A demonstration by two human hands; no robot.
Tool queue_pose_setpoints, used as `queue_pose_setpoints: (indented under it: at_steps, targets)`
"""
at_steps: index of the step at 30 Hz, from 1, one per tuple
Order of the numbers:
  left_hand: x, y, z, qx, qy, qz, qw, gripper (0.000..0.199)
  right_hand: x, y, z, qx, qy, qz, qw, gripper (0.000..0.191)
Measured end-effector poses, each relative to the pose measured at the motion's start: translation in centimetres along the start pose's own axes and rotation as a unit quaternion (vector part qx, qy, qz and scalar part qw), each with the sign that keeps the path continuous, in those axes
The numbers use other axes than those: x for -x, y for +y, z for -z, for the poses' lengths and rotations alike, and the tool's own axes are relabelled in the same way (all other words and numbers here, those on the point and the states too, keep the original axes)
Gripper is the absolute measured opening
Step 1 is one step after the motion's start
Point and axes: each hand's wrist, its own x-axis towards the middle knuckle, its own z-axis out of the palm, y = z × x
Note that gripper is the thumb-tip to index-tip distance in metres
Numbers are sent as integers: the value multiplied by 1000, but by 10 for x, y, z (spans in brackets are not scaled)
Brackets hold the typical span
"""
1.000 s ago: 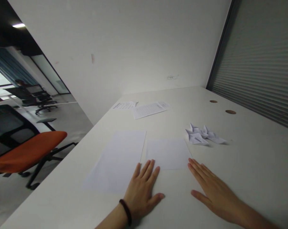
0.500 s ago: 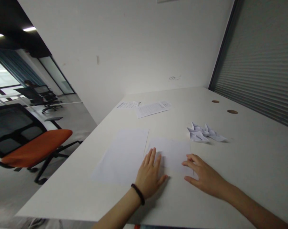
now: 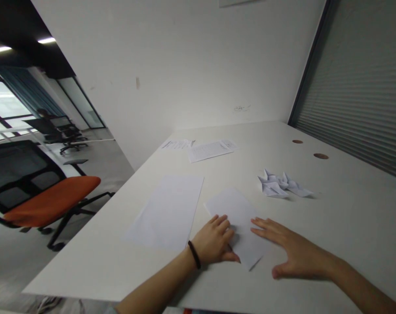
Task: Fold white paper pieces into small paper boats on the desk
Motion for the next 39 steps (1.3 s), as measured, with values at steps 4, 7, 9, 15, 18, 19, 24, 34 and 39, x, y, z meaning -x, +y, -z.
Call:
queue_pose_setpoints:
  at_steps: [4, 7, 9, 15, 18, 19, 24, 34, 39]
  targets:
    - [1, 3, -3, -34, 0, -7, 999, 26, -2, 3, 0, -23, 67, -25, 997, 38]
    - [2, -2, -1, 14, 22, 101, 995, 27, -6, 5, 5, -68, 101, -63, 991, 23]
    - [2, -9, 2, 91, 41, 209, 973, 30, -12, 9, 8, -105, 126, -102, 981, 25]
    - [-3, -22, 12, 266, 50, 325, 906, 23, -44, 21, 4, -255, 169, -132, 943, 26]
    - [-1, -18, 11, 314, 72, 336, 885, 19, -55, 24, -2, -228, 206, -162, 938, 22]
    - [-1, -17, 9, 328, 81, 342, 877, 21, -57, 25, -4, -217, 219, -171, 936, 23]
    - [-2, -15, -1, 329, 129, 391, 850, 24, -60, 22, -13, -162, 261, -203, 930, 29]
    - [-6, -13, -2, 163, 87, 350, 918, 25, -63, 12, -12, -27, 243, -210, 947, 10]
    - [-10, -14, 3, 108, 63, 366, 922, 19, -66, 12, -10, 5, 236, -219, 947, 10]
